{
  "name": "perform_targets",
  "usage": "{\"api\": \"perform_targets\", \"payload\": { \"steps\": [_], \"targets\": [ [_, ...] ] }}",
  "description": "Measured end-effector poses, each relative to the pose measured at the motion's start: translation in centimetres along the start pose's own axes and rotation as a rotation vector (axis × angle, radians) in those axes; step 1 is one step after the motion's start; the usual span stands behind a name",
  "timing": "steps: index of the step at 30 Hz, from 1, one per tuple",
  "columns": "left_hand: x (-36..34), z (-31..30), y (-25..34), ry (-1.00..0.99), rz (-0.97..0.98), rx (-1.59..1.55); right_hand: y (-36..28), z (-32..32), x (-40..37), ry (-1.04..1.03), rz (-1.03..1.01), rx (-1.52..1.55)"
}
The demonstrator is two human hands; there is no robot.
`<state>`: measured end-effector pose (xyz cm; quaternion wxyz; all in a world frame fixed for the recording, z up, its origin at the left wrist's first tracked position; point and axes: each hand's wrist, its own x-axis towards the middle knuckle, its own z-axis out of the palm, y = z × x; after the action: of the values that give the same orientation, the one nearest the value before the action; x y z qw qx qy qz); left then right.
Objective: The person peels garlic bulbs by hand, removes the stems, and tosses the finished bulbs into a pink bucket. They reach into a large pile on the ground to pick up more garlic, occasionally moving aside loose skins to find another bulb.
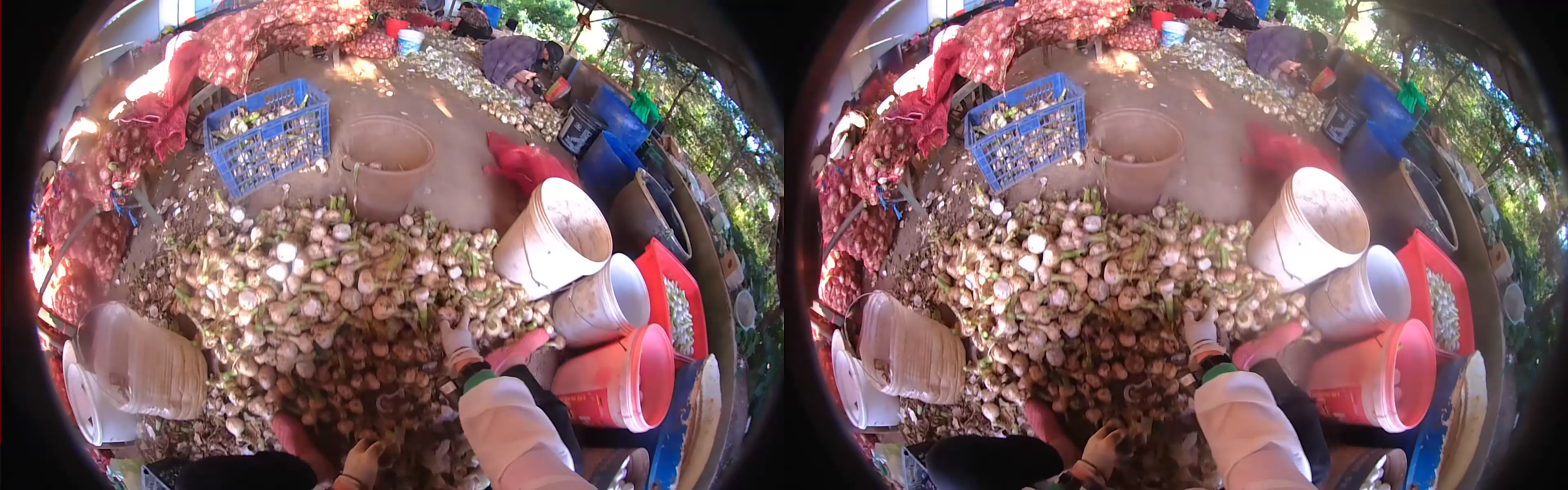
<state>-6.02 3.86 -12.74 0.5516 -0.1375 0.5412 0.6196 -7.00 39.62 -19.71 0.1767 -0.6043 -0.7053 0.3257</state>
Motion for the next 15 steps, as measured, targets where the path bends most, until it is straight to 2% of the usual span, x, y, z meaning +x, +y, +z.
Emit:
{"api": "perform_targets", "payload": {
  "steps": [1,2,4,5,6,7,8,9,10,11,12,13,15],
  "targets": [
    [0.5,0.3,0.7,0.0,0.011,0.001,0.4,2.8,1.4,0.206,-0.003,0.098],
    [0.6,0.3,1.0,0.037,0.014,0.02,1.4,4.5,2.8,0.202,-0.002,0.102],
    [1.2,-0.1,0.7,0.076,0.005,0.041,0.1,4.3,3.2,0.133,0.33,0.978],
    [2.0,-0.5,0.1,0.021,0.079,0.12,1.7,4.2,3.7,0.136,0.34,0.974],
    [2.0,-0.9,-0.5,-0.034,0.154,0.197,5.8,5.2,5.8,-0.05,-0.016,0.754],
    [1.2,-0.3,0.2,-0.029,0.144,0.19,8.4,5.6,6.4,-0.24,-0.364,0.512],
    [0.0,1.2,2.0,-0.06,0.211,0.196,0.2,0.0,-1.1,-0.101,-0.071,0.849],
    [-1.2,2.1,3.2,-0.087,0.275,0.201,-6.1,-6.5,-7.1,-0.157,0.15,0.77],
    [-1.3,1.9,3.1,-0.143,0.227,0.076,-6.6,-8.5,-10.9,-0.332,-0.117,0.743],
    [-1.0,2.0,3.3,-0.205,0.19,-0.052,-8.5,-11.2,-15.5,-0.371,-0.303,0.4],
    [-2.4,3.8,4.8,-0.24,0.179,-0.206,-7.4,-11.4,-19.4,-0.382,-0.541,0.433],
    [-4.2,5.3,5.7,-0.263,0.159,-0.357,-7.1,-12.0,-22.6,-0.223,-0.926,0.239],
    [-2.8,3.9,3.0,-0.28,0.204,-0.626,-6.6,-13.9,-27.8,-0.405,-1.092,0.115]
  ]
}}
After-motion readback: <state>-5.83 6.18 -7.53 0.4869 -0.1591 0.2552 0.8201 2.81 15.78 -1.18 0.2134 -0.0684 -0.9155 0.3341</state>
